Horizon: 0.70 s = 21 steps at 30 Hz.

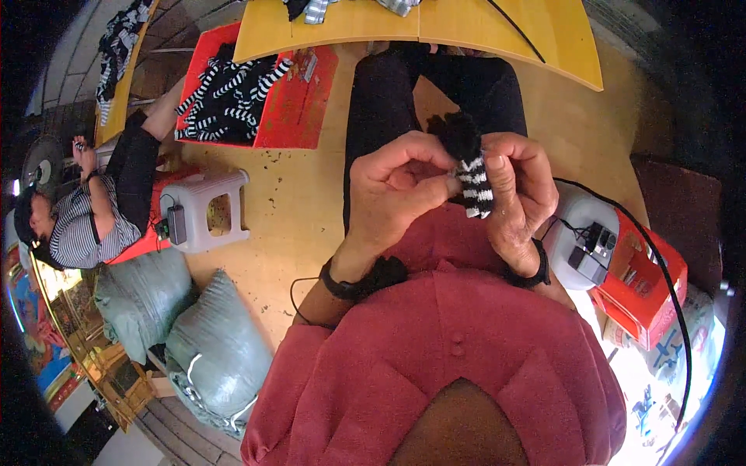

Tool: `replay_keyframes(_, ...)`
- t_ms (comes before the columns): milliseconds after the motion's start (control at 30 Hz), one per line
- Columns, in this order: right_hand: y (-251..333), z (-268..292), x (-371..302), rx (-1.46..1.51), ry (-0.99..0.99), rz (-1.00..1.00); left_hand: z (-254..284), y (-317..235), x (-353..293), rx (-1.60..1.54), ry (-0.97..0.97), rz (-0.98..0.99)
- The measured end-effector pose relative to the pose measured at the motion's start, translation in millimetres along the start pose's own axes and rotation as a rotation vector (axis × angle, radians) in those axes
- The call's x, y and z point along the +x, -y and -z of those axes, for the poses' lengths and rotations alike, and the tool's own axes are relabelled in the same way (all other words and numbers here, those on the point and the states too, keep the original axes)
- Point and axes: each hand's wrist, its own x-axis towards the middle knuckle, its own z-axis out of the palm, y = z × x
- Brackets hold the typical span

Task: Turning striped fabric tubes right-side out using a thin metal rod tool.

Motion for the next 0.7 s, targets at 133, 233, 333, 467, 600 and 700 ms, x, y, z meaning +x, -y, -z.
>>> replay_keyframes(133, 5, 2, -4, 0.359, 0.115, -0.207, -1, 0, 0, 0.129, -0.103, -0.118)
replay_keyframes(233, 5, 3, -4, 0.481, 0.177, -0.331, -2, -3, -1, 0.094, -0.159, -0.138)
replay_keyframes(333, 3, 3, -4, 0.551, 0.176, -0.401, -3, -7, 0, -0.113, -0.175, -0.017)
replay_keyframes(467, -4, 2, -5, 0.543, 0.135, -0.605, 0, -8, 3, -0.332, -0.119, 0.161)
replay_keyframes(600, -10, 1, -7, 0.558, 0.123, -0.504, 4, -7, 8, -0.375, -0.057, 0.228)
replay_keyframes(700, -1, 4, -6, 0.513, 0.126, -0.477, 9, -2, 9, -0.345, 0.04, 0.225)
